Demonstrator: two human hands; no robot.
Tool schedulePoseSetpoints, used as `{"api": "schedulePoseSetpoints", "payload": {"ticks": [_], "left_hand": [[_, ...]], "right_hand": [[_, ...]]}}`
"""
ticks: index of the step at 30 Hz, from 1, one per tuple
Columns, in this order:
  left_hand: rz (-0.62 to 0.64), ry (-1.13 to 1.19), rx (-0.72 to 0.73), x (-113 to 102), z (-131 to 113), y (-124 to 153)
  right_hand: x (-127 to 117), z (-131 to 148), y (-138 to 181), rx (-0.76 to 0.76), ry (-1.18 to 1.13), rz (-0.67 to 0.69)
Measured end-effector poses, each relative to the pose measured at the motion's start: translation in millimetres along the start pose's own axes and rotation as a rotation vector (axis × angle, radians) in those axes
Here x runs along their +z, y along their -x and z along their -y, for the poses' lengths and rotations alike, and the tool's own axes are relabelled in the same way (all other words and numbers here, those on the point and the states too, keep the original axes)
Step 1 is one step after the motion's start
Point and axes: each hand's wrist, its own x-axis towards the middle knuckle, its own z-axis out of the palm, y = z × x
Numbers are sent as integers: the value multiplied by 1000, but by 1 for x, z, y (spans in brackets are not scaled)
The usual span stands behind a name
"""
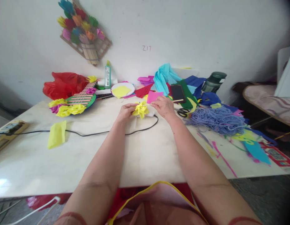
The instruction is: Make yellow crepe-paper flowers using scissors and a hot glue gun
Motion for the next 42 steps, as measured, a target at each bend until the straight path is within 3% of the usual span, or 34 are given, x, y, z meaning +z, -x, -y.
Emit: {"api": "schedulePoseSetpoints", "payload": {"ticks": [42], "left_hand": [[-48,-32,-6,5,-2,2]], "right_hand": [[-19,10,-3,-53,82,63]]}}
